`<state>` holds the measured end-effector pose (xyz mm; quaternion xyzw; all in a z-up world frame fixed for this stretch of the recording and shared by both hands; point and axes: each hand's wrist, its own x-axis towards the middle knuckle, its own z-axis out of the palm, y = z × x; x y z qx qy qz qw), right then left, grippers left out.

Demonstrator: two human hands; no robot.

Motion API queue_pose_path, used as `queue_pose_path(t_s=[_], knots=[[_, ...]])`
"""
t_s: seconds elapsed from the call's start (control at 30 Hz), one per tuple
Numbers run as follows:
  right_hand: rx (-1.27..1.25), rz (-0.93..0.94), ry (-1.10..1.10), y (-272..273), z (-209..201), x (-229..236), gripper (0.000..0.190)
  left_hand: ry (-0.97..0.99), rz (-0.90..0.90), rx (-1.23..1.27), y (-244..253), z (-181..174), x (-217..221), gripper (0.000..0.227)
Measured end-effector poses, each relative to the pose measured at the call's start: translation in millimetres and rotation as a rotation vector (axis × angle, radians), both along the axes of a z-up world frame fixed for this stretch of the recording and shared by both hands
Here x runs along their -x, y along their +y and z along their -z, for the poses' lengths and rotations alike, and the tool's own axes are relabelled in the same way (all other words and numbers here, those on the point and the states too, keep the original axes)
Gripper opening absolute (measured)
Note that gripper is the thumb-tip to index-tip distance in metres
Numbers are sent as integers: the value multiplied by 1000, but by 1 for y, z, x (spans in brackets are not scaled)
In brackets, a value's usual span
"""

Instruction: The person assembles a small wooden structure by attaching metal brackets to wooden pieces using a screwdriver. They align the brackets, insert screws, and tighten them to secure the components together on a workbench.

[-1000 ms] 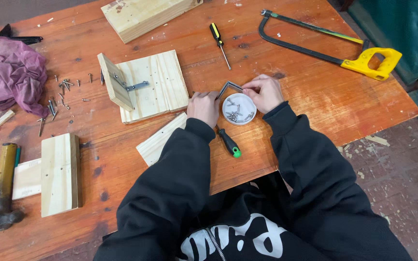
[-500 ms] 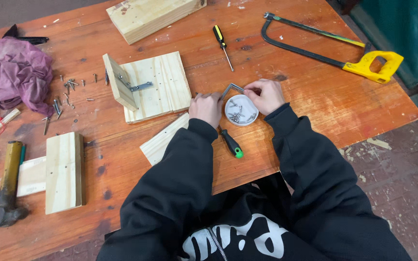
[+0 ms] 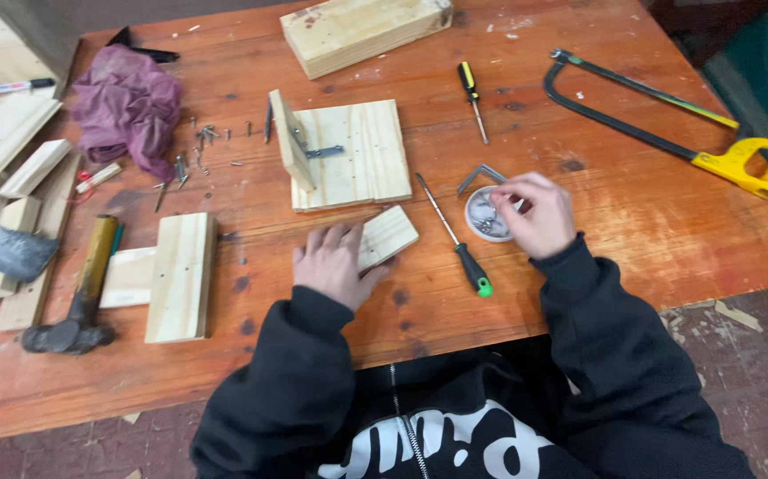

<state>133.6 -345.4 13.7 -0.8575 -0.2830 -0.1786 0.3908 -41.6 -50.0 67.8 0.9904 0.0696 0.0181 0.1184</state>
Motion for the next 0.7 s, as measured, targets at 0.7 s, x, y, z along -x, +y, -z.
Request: queue_pose_path(t_s=[0.7], knots=[[-777,-301,1118,259,8,121,61,-660,-368,-53,81,56,79,67]])
